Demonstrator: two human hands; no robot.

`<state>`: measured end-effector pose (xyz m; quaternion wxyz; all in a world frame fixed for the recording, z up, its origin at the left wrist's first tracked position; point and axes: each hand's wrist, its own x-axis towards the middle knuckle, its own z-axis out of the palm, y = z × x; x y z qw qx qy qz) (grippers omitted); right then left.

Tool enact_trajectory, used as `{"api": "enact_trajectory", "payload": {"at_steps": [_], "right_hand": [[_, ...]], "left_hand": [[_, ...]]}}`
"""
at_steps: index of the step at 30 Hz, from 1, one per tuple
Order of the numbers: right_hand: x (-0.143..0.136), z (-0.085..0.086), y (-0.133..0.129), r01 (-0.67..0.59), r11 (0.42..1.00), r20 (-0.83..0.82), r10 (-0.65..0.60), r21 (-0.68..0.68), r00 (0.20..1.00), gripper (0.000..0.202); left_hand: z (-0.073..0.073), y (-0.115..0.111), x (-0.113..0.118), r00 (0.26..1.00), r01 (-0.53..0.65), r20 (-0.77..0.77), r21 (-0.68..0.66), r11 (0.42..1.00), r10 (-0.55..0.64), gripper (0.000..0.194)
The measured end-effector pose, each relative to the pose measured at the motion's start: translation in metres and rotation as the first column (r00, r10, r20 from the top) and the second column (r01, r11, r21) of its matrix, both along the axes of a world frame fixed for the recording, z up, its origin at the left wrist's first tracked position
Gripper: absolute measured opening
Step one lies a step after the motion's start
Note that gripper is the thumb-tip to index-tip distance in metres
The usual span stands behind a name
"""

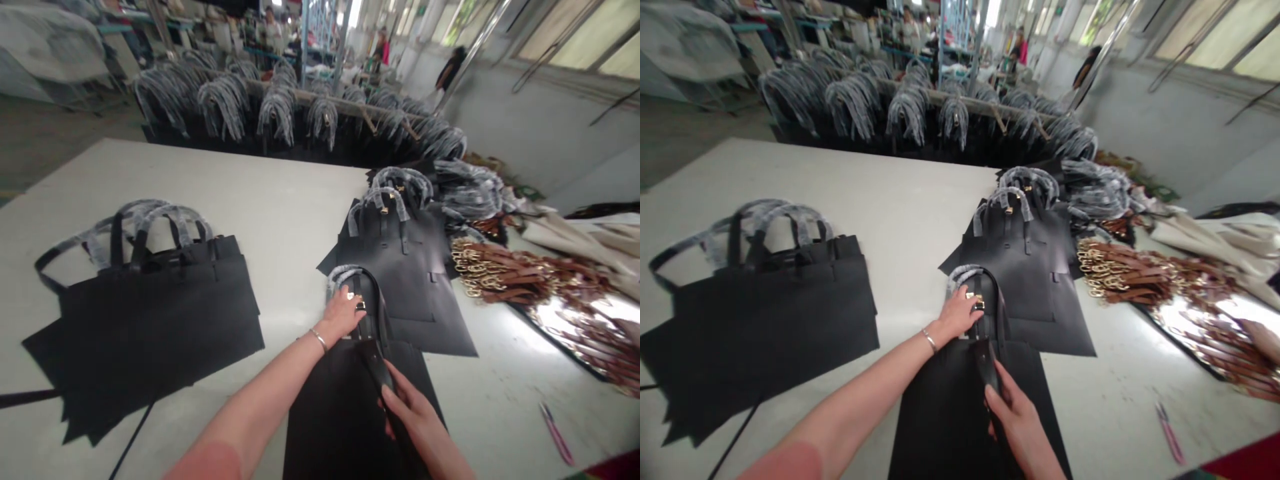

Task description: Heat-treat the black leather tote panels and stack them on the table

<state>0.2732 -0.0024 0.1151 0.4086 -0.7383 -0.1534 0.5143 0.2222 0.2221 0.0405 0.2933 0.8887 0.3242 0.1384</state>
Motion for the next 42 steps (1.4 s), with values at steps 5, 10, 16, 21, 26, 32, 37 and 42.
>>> {"api": "enact_trajectory", "payload": {"at_steps": [5, 10, 16, 21, 26, 32, 37, 42], "right_hand": [[0.002, -0.010, -0.018, 0.054, 0.997, -0.051, -0.051, 0.049, 0.997, 0.097], [0.006, -0.012, -0.020, 0.032, 0.999, -0.064, -0.030, 0.037, 0.998, 0.099], [0.013, -0.002, -0.017, -0.042, 0.998, -0.015, 0.043, 0.050, 0.999, 0.085], [0.009, 0.011, -0.013, -0.111, 0.992, -0.091, 0.116, 0.058, 0.989, 0.084], [0.001, 0.019, -0.016, -0.188, 0.981, -0.241, 0.195, 0.051, 0.951, 0.087], [-0.003, 0.026, -0.009, -0.122, 0.992, -0.210, 0.128, 0.044, 0.969, 0.084], [0.001, 0.029, -0.015, -0.113, 0.993, -0.252, 0.116, 0.025, 0.961, 0.082], [0.005, 0.028, -0.022, -0.017, 0.999, -0.231, 0.023, 0.028, 0.973, 0.084]], "left_hand": [[0.000, 0.013, 0.016, 0.999, -0.008, -0.031, -0.077, 0.997, 0.006, 0.016], [0.015, 0.027, 0.000, 0.999, 0.046, 0.035, -0.186, 0.981, -0.040, 0.022], [0.020, 0.025, -0.046, 0.998, -0.033, 0.034, -0.514, 0.857, 0.059, 0.020], [0.001, -0.026, -0.089, 0.992, -0.100, -0.041, -0.820, 0.563, 0.117, 0.013], [-0.011, -0.084, -0.106, 0.938, -0.030, 0.082, -0.949, 0.315, 0.338, 0.019], [-0.013, -0.115, -0.102, 0.832, 0.068, 0.186, -0.969, 0.236, 0.523, 0.034], [-0.008, -0.121, -0.100, 0.790, 0.085, 0.161, -0.984, 0.155, 0.591, 0.038], [-0.003, -0.126, -0.097, 0.773, 0.107, 0.112, -0.993, 0.046, 0.625, 0.030]]}}
